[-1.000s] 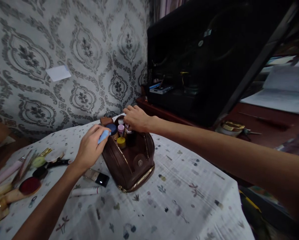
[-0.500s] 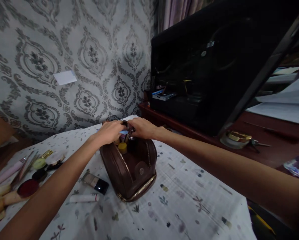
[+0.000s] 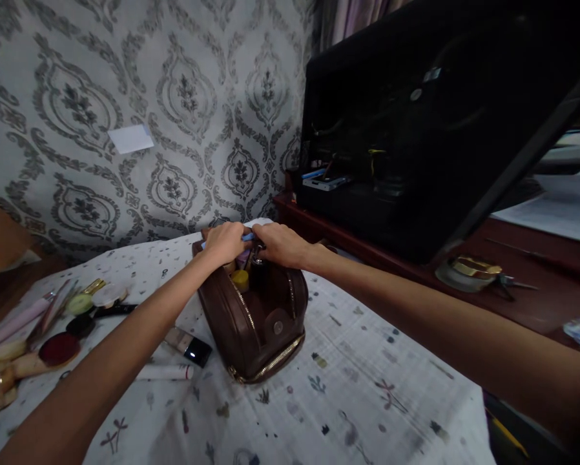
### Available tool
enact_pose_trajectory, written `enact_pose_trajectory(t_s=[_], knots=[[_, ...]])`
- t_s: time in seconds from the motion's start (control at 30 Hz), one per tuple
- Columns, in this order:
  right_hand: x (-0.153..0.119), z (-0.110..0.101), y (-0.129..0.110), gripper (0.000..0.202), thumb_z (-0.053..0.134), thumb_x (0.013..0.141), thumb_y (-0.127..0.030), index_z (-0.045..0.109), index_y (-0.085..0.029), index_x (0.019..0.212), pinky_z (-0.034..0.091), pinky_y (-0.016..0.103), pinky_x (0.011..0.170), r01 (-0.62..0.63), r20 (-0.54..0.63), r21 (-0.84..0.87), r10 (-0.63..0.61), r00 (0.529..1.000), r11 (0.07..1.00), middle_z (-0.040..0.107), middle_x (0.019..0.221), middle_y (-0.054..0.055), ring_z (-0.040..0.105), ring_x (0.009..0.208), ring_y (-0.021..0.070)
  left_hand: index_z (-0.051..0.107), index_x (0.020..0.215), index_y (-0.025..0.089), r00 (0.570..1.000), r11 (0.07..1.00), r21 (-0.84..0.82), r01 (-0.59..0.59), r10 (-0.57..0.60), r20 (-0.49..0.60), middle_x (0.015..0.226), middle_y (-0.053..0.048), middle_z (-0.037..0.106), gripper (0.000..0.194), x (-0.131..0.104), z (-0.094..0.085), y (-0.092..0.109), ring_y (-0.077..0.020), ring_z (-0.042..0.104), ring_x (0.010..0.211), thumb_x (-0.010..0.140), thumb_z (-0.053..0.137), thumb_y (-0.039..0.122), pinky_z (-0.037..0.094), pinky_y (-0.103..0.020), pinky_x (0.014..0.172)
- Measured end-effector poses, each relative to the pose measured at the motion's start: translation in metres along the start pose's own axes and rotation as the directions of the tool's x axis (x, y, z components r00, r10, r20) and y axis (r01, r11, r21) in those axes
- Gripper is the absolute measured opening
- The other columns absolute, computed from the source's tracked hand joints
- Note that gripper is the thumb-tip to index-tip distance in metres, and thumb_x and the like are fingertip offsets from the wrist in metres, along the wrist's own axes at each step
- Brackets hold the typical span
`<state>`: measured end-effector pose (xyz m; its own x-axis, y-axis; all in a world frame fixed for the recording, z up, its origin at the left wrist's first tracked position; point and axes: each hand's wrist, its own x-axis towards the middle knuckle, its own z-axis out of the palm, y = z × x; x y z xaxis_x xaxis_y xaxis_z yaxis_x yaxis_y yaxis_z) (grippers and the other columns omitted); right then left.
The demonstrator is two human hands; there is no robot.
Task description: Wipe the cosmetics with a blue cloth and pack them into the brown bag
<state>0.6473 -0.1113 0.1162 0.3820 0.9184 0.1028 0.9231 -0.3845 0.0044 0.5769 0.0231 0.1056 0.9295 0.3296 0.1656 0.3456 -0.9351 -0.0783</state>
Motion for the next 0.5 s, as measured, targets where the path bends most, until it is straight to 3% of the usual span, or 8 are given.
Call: enact_pose_trajectory(t_s=[0.2, 0.5], knots=[[0.0053, -0.0020, -0.0019, 0.030, 0.059, 0.090, -0.027, 0.066, -0.014, 0.116, 0.052, 0.034, 0.082, 0.003, -0.009, -0.078, -0.004, 1.000, 0.997, 0.071, 0.115, 0.016, 0.067, 0.107, 0.0312, 0.070, 0.120, 0.028, 1.000, 1.000, -0.018, 0.015, -0.015, 0.001, 0.112, -0.011, 0.075, 0.035, -0.0004, 0.0016, -0.0028, -0.0341, 0.067, 0.111, 0.087, 0.060, 0.037, 0.051, -0.040, 0.088], [0.0089, -0.0001, 0.0040, 0.026, 0.066, 0.087, -0.038, 0.073, -0.016, 0.099, 0.051, 0.031, 0.080, -0.006, -0.018, -0.031, 0.006, 1.000, 0.999, 0.074, 0.106, 0.015, 0.069, 0.102, 0.0295, 0.073, 0.113, 0.030, 0.999, 0.996, -0.077, 0.044, -0.045, -0.011, 0.105, -0.008, 0.076, 0.033, 0.0008, 0.0015, -0.0039, -0.0310, 0.068, 0.104, 0.085, 0.061, 0.044, 0.050, -0.035, 0.080]])
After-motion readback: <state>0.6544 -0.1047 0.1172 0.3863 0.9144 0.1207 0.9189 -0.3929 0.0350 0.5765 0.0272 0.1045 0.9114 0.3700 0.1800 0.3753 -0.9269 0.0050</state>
